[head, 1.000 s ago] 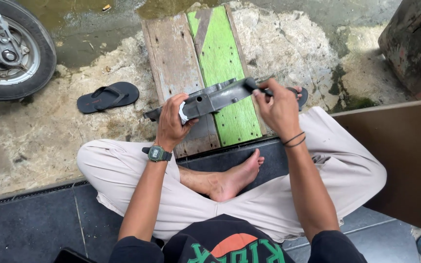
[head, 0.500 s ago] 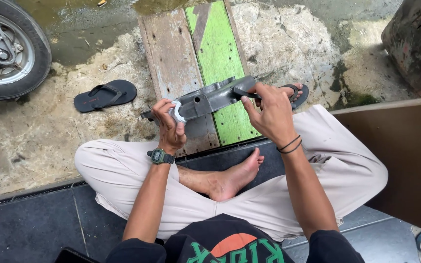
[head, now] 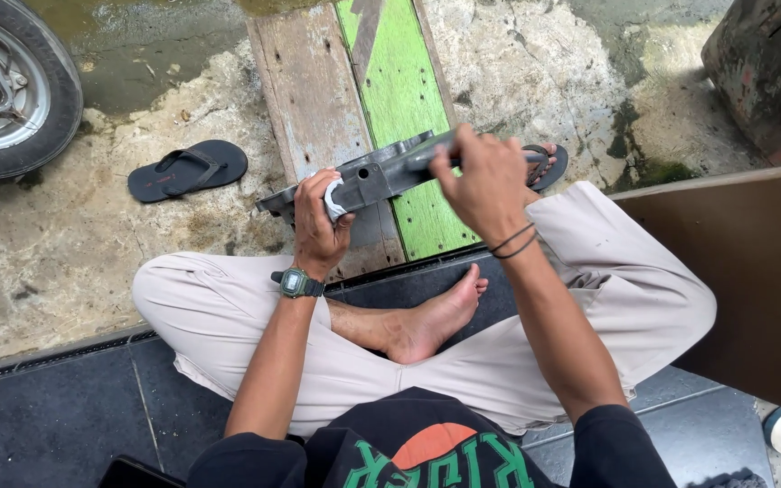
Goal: The person sits on the floor and cleans a gray metal part using a white cloth and a small black tool. They wipe the surface and edges of the part while holding it steady on a wooden plank.
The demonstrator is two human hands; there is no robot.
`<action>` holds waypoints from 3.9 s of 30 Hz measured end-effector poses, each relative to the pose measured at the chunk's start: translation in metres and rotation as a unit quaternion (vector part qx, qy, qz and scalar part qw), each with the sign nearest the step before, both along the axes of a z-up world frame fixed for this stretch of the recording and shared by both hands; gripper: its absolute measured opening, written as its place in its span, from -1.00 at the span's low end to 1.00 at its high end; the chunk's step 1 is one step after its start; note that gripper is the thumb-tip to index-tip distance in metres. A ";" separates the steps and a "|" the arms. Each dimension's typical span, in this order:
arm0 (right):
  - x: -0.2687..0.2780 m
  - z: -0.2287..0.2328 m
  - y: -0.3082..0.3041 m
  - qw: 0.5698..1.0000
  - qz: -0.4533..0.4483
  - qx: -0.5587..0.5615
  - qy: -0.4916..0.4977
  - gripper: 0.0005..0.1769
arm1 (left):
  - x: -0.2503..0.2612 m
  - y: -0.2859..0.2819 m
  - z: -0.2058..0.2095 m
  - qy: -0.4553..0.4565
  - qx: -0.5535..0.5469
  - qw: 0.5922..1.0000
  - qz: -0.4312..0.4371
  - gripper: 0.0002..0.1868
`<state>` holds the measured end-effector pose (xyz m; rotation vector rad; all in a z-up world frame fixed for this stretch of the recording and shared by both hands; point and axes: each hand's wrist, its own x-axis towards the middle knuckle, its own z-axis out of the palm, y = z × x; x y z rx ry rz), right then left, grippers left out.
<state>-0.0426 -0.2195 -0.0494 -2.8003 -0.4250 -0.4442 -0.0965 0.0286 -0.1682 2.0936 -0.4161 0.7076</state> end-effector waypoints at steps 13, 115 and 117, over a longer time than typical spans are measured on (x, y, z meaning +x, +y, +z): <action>-0.004 0.023 0.029 0.989 0.096 -0.021 -0.115 -0.68 | 0.003 0.005 -0.016 0.006 -0.014 1.000 0.005 -0.28; -0.069 0.066 0.025 0.984 0.030 0.145 0.094 -0.53 | 0.020 -0.001 -0.020 0.020 -0.057 0.998 -0.011 -0.32; -0.070 0.065 0.017 0.979 -0.026 0.188 0.073 -0.56 | 0.025 0.001 -0.015 0.015 -0.055 0.998 -0.006 -0.34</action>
